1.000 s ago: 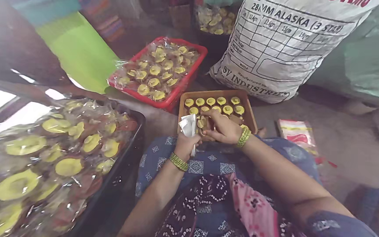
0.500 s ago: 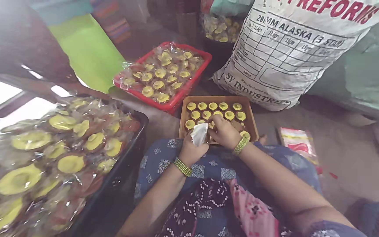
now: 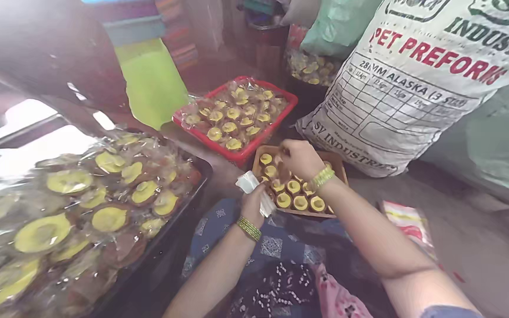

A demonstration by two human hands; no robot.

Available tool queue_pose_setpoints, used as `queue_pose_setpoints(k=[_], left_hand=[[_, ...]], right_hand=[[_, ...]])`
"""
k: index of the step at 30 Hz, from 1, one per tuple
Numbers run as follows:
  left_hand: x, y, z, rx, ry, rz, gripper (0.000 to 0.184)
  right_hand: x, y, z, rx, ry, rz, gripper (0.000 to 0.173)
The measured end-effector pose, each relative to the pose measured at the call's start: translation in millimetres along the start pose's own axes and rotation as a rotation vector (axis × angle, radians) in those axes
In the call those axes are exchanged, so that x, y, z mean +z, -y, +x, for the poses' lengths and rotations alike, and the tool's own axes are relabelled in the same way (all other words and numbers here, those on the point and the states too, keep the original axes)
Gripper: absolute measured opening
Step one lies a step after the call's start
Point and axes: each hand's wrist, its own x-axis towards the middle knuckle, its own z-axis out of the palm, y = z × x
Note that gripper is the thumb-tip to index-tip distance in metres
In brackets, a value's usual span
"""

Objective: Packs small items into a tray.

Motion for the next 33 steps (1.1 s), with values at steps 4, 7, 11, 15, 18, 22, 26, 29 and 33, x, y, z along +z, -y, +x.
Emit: queue_pose_setpoints(k=[4, 7, 11, 15, 18, 22, 26, 29, 33], left_hand=[[0, -2, -8, 0.011, 0.024, 0.035, 0.035], [-1, -5, -9, -0.006, 0.024, 0.015, 0.033], [0, -5, -9, -0.034, 0.041, -0.001, 0.030], [5, -2, -6, -0.086, 0.032, 0.009, 0.042], [6, 6, -4, -0.133, 0.052, -0.014, 0.045], [15, 5, -10, -0.186, 0.042, -0.008, 0.036], [13, 7, -10, -0.172, 0.018, -0.011, 0.034], [9, 10, -10, -0.162, 0.071, -0.018, 0.031], [12, 12, -14, -0.148, 0.191, 0.019, 0.024]], right_hand=[[-7, 23, 63, 0.004, -0.267, 0.303, 0.019], [-6, 24, 77, 0.076, -0.265, 0.309, 0.023], [7, 6, 40, 0.090, -0.125, 0.210, 0.020], [23, -25, -25, -0.063, 0.124, 0.220, 0.024], [49, -42, -79, -0.398, 0.190, 0.183, 0.026], [83, -48, -115, -0.703, 0.078, -0.142, 0.025], [100, -52, -119, -0.703, -0.042, -0.168, 0.023], [94, -54, -118, -0.451, 0.015, 0.149, 0.023], [77, -61, -108, 0.097, 0.164, 0.736, 0.023]])
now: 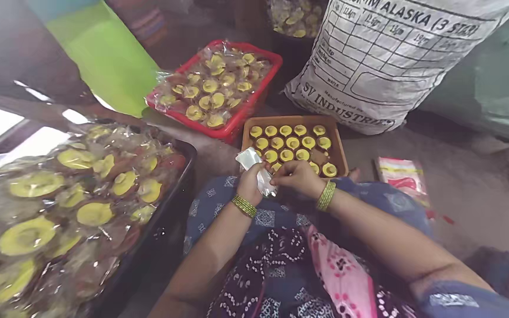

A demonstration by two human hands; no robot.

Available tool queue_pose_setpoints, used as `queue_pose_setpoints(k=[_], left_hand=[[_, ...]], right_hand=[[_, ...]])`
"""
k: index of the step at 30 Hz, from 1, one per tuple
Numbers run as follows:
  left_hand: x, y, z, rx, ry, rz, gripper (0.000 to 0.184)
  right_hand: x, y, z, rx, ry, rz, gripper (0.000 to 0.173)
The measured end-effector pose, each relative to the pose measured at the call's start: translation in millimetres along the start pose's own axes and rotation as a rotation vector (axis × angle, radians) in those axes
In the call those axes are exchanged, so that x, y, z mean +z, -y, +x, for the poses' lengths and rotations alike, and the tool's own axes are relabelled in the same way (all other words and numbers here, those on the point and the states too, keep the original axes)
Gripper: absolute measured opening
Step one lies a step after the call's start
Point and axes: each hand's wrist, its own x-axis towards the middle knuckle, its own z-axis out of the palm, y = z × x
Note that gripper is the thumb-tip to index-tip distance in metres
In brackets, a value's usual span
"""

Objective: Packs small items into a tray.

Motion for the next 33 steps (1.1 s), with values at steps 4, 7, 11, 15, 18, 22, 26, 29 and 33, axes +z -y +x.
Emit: queue_pose_setpoints(k=[4, 7, 11, 15, 18, 22, 26, 29, 33], left_hand=[[1, -1, -2, 0.011, 0.148, 0.008, 0.016], [-4, -1, -5, 0.041, 0.178, 0.032, 0.013], [-6, -2, -6, 0.054, 0.148, 0.040, 0.015], [-9, -3, 0, 0.073, 0.135, -0.003, 0.015], [-9, 0, 2, 0.075, 0.124, -0.022, 0.016], [-6, -2, 1, 0.050, 0.104, -0.047, 0.025], [-5, -8, -2, 0.024, 0.084, -0.061, 0.027], [-6, -9, -4, 0.036, 0.013, -0.019, 0.027], [-13, -12, 5, 0.129, -0.101, -0.115, 0.018]], right_hand=[[-8, -2, 0, 0.232, 0.003, 0.370, 0.022], [-8, -3, 1, 0.264, -0.016, 0.467, 0.021], [-6, -2, 3, 0.217, 0.005, 0.473, 0.023], [-3, 0, 0, 0.163, 0.067, 0.307, 0.026], [2, -1, -1, 0.177, 0.040, 0.329, 0.023], [5, -4, -2, 0.109, 0.009, 0.346, 0.019], [11, -9, -6, -0.271, 0.134, 0.195, 0.018], [6, -6, -5, -0.410, 0.219, 0.193, 0.018], [-20, 5, -12, -0.313, 0.289, 0.374, 0.013]])
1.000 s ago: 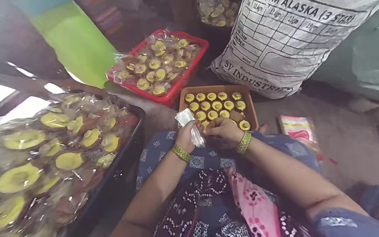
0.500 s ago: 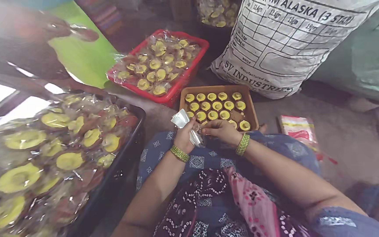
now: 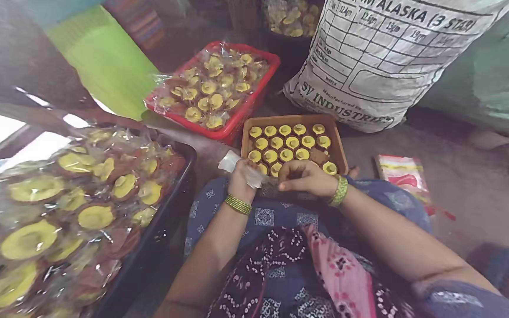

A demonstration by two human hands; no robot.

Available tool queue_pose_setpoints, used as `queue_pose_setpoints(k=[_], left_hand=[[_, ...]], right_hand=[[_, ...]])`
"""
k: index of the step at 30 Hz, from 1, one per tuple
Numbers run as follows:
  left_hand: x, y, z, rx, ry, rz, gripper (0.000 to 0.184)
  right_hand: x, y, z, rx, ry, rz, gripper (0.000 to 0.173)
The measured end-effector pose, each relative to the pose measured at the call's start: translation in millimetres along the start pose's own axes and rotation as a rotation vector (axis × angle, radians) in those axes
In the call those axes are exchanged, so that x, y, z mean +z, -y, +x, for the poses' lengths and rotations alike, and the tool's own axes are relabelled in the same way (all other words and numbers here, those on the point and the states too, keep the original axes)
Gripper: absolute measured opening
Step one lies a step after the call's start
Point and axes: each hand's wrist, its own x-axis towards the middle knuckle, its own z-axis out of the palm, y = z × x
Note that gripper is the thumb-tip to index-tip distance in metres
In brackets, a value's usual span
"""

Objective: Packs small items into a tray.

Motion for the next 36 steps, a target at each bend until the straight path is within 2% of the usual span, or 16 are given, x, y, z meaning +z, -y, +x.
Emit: queue_pose_setpoints(k=[3, 6, 7, 10, 12, 15, 18, 21, 23, 26, 30, 33, 36], left_hand=[[2, -3, 5, 0.077, -0.129, -0.033, 0.020], [10, 2, 0, 0.269, -0.240, 0.188, 0.014], [11, 4, -5, 0.385, -0.223, 0.305, 0.013], [11, 8, -25, 0.788, -0.024, 0.687, 0.035], [9, 18, -31, 0.890, 0.127, 0.790, 0.042], [5, 27, -34, 0.832, 0.244, 0.968, 0.051], [8, 23, -36, 0.870, 0.269, 1.206, 0.043], [7, 25, -34, 0.940, 0.267, 1.321, 0.030], [6, 26, -35, 0.921, 0.246, 1.340, 0.029], [7, 26, -32, 0.712, 0.184, 1.185, 0.030], [10, 18, -24, 0.453, 0.107, 0.866, 0.050], [11, 15, -23, 0.383, 0.068, 0.747, 0.053], [9, 18, -25, 0.416, 0.105, 0.803, 0.058]], right_hand=[[-9, 18, -2, 0.108, -0.236, 0.103, 0.012], [-18, 16, 3, 0.200, -0.526, 0.086, 0.014], [-20, 13, 4, 0.220, -0.601, 0.082, 0.015], [-18, 5, 6, 0.285, -0.713, 0.083, 0.018], [-12, 6, 8, 0.341, -0.720, 0.046, 0.020], [-2, 5, 9, 0.361, -0.660, -0.022, 0.019], [5, -2, 9, 0.311, -0.625, -0.079, 0.016], [5, -1, 7, 0.306, -0.642, -0.111, 0.013], [3, -1, 7, 0.316, -0.644, -0.135, 0.014], [3, 0, 8, 0.332, -0.622, -0.117, 0.017], [2, -3, 8, 0.369, -0.522, -0.117, 0.031], [2, -8, 7, 0.362, -0.439, -0.164, 0.034], [4, -6, 7, 0.379, -0.400, -0.185, 0.029]])
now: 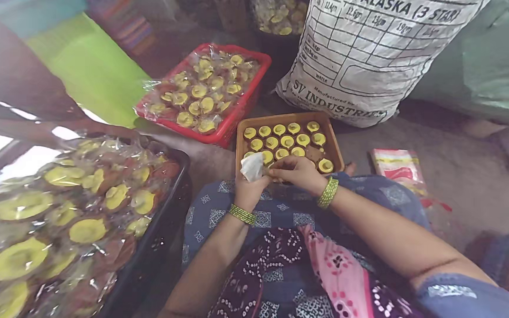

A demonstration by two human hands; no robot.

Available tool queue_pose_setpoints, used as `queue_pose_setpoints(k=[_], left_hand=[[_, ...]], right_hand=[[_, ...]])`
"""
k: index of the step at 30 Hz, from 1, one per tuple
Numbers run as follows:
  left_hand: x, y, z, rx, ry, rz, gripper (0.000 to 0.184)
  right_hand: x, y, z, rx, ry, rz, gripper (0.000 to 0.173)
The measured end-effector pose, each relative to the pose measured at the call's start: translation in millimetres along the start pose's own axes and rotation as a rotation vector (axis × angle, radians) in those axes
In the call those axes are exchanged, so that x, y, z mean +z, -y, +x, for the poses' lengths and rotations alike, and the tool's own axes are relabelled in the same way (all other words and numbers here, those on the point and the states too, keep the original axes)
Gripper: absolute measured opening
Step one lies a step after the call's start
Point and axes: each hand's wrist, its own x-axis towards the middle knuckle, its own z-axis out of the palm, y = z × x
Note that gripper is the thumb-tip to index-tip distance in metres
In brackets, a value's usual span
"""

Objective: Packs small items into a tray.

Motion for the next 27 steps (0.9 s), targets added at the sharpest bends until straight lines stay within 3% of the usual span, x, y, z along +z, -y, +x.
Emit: queue_pose_setpoints(k=[4, 8, 14, 19, 24, 27], left_hand=[[3, 3, -2, 0.101, 0.050, 0.036, 0.052], [-1, 0, 6, -0.039, -0.039, -0.050, 0.059], [3, 0, -1, 0.081, 0.030, 0.100, 0.056], [3, 6, -1, 0.106, 0.044, 0.092, 0.055], [-2, 1, 7, -0.112, -0.064, -0.122, 0.044], [-2, -2, 9, -0.182, -0.081, -0.137, 0.046]], right_hand=[[-5, 2, 1, -0.002, -0.045, -0.022, 0.019], [-29, 6, 8, 0.063, -0.139, -0.038, 0.021], [-19, -1, 8, 0.011, 0.071, -0.115, 0.034], [-10, -1, 8, 0.014, 0.052, -0.111, 0.022], [-43, 2, 17, 0.095, -0.105, -0.058, 0.020], [-77, -6, 32, 0.134, -0.062, -0.378, 0.027]])
